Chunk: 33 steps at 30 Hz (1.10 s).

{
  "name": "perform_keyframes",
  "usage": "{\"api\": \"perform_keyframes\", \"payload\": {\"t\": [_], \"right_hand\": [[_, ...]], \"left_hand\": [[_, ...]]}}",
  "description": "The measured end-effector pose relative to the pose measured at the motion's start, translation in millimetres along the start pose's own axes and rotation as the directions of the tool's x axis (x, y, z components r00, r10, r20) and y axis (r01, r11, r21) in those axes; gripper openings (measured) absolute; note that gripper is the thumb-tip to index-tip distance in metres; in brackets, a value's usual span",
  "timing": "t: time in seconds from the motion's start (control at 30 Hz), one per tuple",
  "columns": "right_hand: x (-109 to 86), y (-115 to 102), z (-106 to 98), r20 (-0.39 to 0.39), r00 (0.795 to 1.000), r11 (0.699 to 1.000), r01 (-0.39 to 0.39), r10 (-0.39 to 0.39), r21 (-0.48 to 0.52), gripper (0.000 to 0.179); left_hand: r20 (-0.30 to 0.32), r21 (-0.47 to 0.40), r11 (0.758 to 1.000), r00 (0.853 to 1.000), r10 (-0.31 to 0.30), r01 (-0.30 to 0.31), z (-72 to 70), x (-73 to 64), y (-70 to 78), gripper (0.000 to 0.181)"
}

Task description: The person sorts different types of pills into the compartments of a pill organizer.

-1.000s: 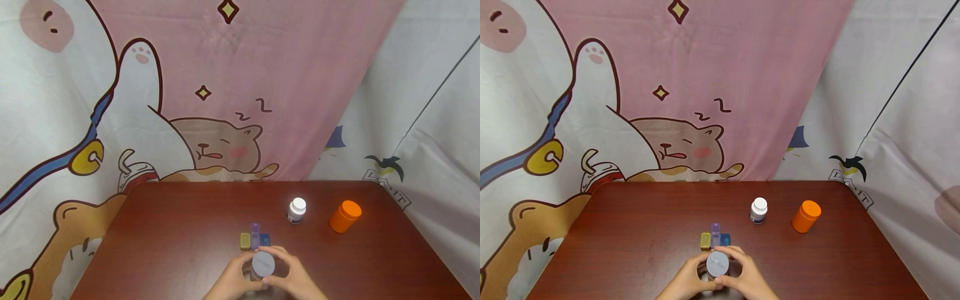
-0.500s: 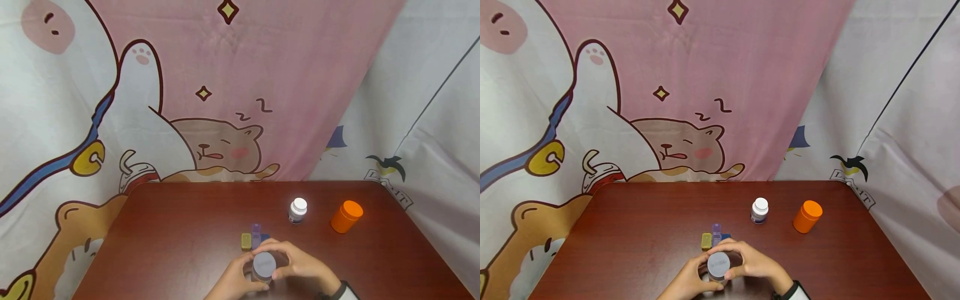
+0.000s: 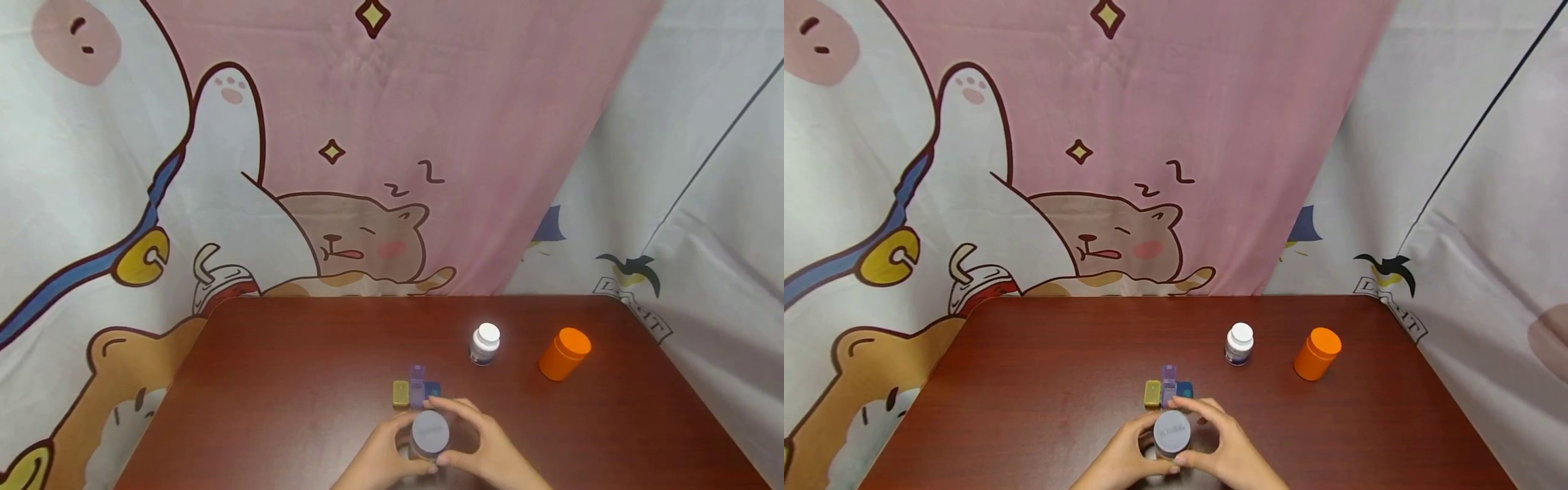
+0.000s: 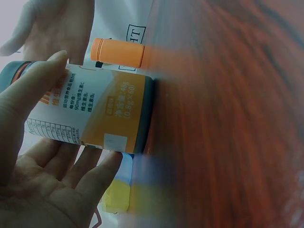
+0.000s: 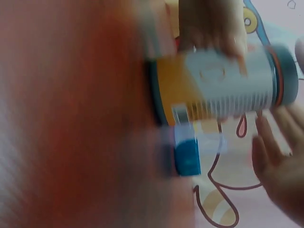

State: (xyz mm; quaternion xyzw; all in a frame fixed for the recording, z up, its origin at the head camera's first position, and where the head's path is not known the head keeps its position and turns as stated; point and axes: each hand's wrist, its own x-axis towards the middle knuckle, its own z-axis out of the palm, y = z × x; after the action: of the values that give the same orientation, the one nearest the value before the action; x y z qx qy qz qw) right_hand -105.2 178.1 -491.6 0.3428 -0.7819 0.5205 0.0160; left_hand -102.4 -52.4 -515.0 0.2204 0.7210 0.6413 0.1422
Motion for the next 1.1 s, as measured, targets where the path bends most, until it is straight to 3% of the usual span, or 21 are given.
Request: {"api": "perform_keyframes", "payload": {"t": [0.1, 0.23, 0.33, 0.43, 0.53, 0.77, 0.97, 1.1], "right_hand": [[-10.2, -6.4, 13.5, -0.169, 0.984, 0.992, -0.073, 0.055, -0.104, 0.075], [-21.2, -18.5, 30.3, -0.371, 0.918, 0.931, -0.251, 0.142, -0.264, 0.072], [-25.5, -25.0, 38.1, -0.451, 0.881, 0.888, -0.315, 0.143, -0.334, 0.072], [-27.0, -27.4, 42.0, -0.481, 0.870, 0.887, -0.302, 0.108, -0.348, 0.071], [-27.0, -27.3, 43.8, -0.477, 0.875, 0.902, -0.273, 0.088, -0.334, 0.071], [-22.8, -23.8, 40.2, -0.383, 0.905, 0.952, -0.262, 0.186, -0.157, 0.069], [-13.2, -8.4, 33.8, -0.268, 0.962, 0.983, -0.099, 0.054, -0.157, 0.076], [-5.2, -1.3, 27.3, -0.178, 0.983, 0.994, -0.056, 0.039, -0.093, 0.072]], "left_hand": [[0.004, -0.007, 1.000, 1.000, -0.012, 0.012, -1.2, -0.1, 0.4, 0.062], [0.009, -0.009, 0.999, 0.999, -0.047, 0.047, -1.3, 0.4, 1.5, 0.060], [0.004, -0.004, 0.997, 0.997, -0.074, 0.074, -1.1, 1.0, 2.9, 0.059], [-0.002, -0.010, 0.996, 0.996, -0.089, 0.089, -1.1, 1.2, 3.5, 0.059], [-0.005, -0.007, 0.995, 0.995, -0.098, 0.098, -1.2, 1.0, 3.1, 0.060], [-0.006, 0.020, 0.997, 0.997, -0.075, 0.075, -1.0, -0.7, 1.8, 0.060], [-0.004, 0.043, 0.997, 0.997, -0.071, 0.072, -2.1, -0.6, 1.7, 0.063], [-0.001, 0.040, 0.998, 0.998, -0.057, 0.057, -2.3, -0.8, 0.9, 0.061]]}}
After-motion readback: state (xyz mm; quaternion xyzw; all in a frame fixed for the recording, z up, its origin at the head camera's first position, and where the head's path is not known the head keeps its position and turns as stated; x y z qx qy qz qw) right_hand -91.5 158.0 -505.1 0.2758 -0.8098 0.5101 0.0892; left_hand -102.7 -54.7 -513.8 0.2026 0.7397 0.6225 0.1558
